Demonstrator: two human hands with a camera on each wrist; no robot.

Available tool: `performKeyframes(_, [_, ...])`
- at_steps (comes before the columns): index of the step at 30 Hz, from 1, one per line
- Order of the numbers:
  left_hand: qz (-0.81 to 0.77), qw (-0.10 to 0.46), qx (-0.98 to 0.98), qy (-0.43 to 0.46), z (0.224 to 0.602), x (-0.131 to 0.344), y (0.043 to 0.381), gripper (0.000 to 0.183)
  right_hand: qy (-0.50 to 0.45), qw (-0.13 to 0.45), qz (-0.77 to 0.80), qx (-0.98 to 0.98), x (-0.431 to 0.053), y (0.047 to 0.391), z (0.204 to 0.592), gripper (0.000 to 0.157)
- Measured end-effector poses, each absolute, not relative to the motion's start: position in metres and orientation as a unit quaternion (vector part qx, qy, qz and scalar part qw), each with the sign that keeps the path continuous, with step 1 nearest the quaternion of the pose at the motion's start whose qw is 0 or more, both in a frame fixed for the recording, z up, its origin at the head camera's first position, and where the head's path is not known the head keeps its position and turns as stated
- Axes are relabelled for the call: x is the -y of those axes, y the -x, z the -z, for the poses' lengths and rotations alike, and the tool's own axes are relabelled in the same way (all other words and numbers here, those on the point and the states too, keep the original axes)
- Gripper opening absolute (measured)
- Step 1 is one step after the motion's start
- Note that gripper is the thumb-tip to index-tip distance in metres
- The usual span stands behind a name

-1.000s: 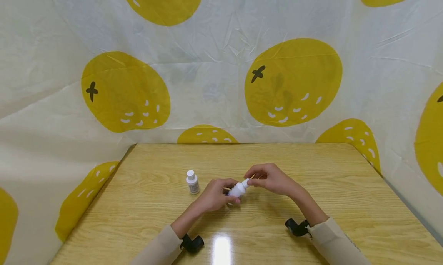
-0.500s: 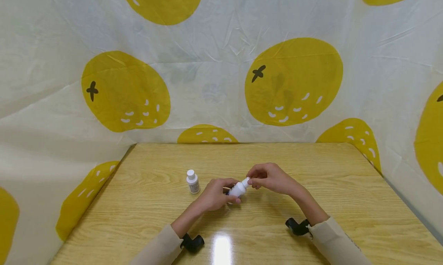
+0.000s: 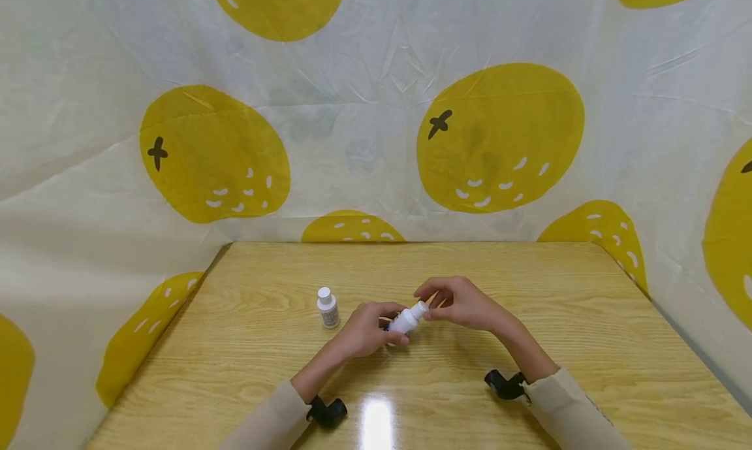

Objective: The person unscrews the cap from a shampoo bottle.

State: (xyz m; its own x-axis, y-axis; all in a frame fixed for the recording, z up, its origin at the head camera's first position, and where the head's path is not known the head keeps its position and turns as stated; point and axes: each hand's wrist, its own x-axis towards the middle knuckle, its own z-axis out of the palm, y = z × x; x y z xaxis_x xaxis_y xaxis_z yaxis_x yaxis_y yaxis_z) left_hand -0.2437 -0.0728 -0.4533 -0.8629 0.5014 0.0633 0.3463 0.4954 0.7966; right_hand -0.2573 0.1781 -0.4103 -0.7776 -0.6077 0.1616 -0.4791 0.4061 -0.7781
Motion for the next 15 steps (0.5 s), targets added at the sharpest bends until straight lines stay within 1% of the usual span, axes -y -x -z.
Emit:
performKeyframes(8, [-0.437, 0.086, -0.859, -0.251, 0.4532, 0.0728, 0.2441, 0.04, 0.308, 0.075, 0.428, -0.846, -0.1772, 0.2562, 0.4098, 0.02])
performKeyframes(12, [-0.438, 0.084, -0.858, -0.254, 0.4538, 0.0727, 0.2443, 0.04, 0.314, 0.082, 0.43, -0.842, -0.1778, 0.2566, 0.4098, 0.018])
performKeyframes(15, [-0.438, 0.083, -0.858, -0.257, 0.4539, 0.0726, 0.2444, 0.04, 0.325, 0.079, 0.427, -0.84, -0.1787, 0.257, 0.4098, 0.018])
